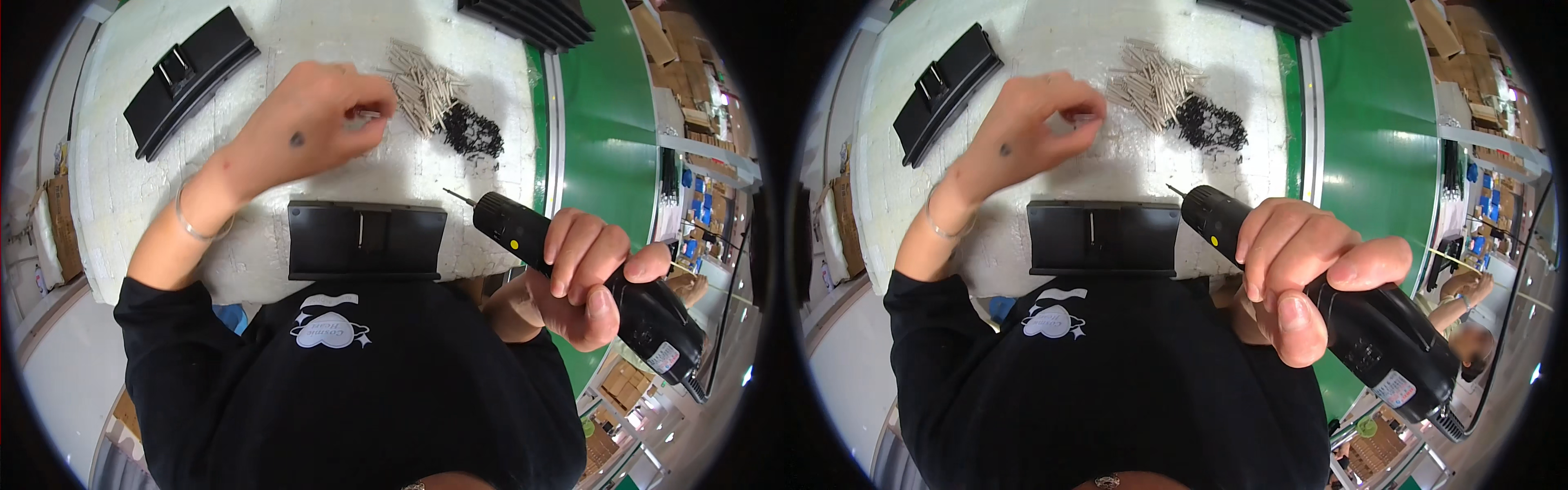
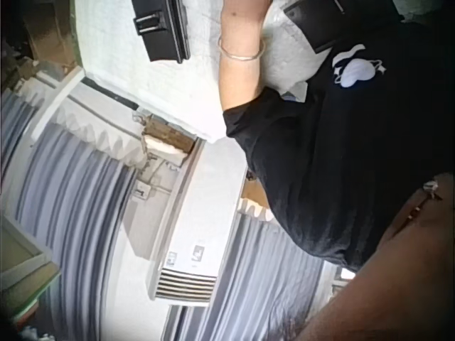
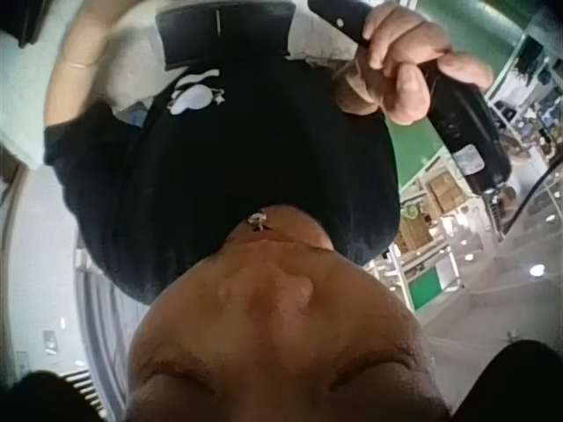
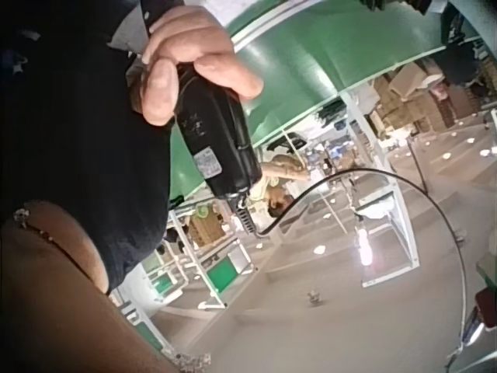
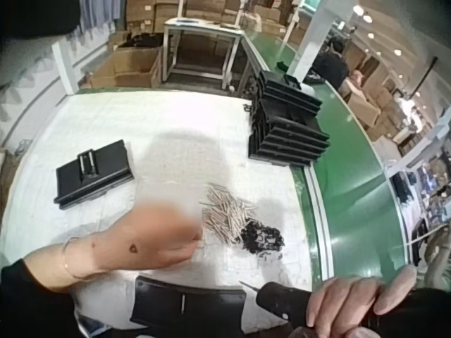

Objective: Fastening screws into black plastic components using an electric screwdriver on a factory assembly line.

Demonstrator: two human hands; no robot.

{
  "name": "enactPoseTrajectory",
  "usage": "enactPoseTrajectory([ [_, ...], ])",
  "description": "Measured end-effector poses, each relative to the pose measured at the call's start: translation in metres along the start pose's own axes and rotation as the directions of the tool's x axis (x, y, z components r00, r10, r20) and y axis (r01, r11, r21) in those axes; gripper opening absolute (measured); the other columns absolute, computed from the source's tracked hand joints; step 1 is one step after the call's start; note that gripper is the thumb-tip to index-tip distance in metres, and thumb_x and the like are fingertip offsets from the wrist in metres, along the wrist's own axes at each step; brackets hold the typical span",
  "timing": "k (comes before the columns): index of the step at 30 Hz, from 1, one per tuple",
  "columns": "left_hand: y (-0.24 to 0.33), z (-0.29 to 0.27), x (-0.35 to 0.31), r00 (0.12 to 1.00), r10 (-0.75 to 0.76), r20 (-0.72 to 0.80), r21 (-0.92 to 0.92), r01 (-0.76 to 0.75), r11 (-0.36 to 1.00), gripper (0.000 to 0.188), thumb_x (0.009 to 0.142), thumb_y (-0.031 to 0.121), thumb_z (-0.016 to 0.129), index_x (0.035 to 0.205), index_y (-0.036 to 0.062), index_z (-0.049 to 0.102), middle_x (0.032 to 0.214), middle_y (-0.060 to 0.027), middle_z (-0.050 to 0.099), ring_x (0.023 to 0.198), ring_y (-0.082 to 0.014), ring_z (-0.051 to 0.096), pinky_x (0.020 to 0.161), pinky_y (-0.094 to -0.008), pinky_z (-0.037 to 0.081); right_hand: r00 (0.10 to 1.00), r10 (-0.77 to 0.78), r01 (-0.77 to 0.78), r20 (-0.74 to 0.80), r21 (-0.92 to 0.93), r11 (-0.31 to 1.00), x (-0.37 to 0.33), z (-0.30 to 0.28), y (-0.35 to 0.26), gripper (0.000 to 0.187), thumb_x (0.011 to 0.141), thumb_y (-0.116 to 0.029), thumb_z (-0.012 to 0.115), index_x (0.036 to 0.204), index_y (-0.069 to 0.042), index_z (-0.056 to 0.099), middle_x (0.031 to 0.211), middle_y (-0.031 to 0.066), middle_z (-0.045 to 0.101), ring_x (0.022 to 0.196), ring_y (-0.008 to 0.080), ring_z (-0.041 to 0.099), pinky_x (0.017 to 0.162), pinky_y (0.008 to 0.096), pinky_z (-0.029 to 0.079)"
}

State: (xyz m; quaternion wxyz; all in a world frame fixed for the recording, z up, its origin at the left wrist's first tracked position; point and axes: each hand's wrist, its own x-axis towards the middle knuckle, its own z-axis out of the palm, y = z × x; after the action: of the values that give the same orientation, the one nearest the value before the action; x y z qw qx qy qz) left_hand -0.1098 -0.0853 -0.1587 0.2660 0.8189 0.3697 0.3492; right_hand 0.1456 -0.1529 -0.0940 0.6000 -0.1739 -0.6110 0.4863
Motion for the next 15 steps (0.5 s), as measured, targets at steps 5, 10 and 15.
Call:
enactPoseTrajectory([
  [5,0.032,0.013,-0.062,0.989,-0.149,-0.016,-0.064,0.148,0.987,0.014,0.077,0.005,0.073,0.091,0.0057,0.068,0.077,-0.0091,0.066,0.067,-0.0275,0.064,0.06,-0.0337,0.051,0.994,-0.006,0.003,0.112,0.028,1.0,0.001,0.014,0.01,0.032,0.076,-0.009,0.06,0.105,-0.014,0.049,0.059,-0.0054,0.053,0.048,0.0059,0.052,0.048,0.0183,0.042],
  [10,0.044,0.027,-0.084,0.993,-0.055,-0.105,0.082,0.063,0.995,0.021,0.066,0.001,0.081,0.082,0.005,0.068,0.078,-0.0054,0.064,0.074,-0.0244,0.061,0.06,-0.0319,0.05,0.981,0.0,-0.013,0.192,0.065,0.998,-0.005,0.027,0.021,0.034,0.082,-0.012,0.073,0.102,-0.016,0.045,0.061,-0.0045,0.057,0.047,0.0072,0.054,0.046,0.0198,0.045],
  [15,0.045,0.034,-0.083,0.989,-0.088,-0.119,0.102,0.101,0.99,0.02,0.064,0.003,0.08,0.079,0.007,0.068,0.078,0.0005,0.062,0.077,-0.0217,0.059,0.058,-0.0298,0.051,0.979,0.018,-0.026,0.201,0.036,0.999,-0.01,0.032,0.025,0.035,0.083,-0.013,0.073,0.1,-0.016,0.043,0.061,-0.0044,0.056,0.046,0.0076,0.054,0.045,0.0216,0.046],
])
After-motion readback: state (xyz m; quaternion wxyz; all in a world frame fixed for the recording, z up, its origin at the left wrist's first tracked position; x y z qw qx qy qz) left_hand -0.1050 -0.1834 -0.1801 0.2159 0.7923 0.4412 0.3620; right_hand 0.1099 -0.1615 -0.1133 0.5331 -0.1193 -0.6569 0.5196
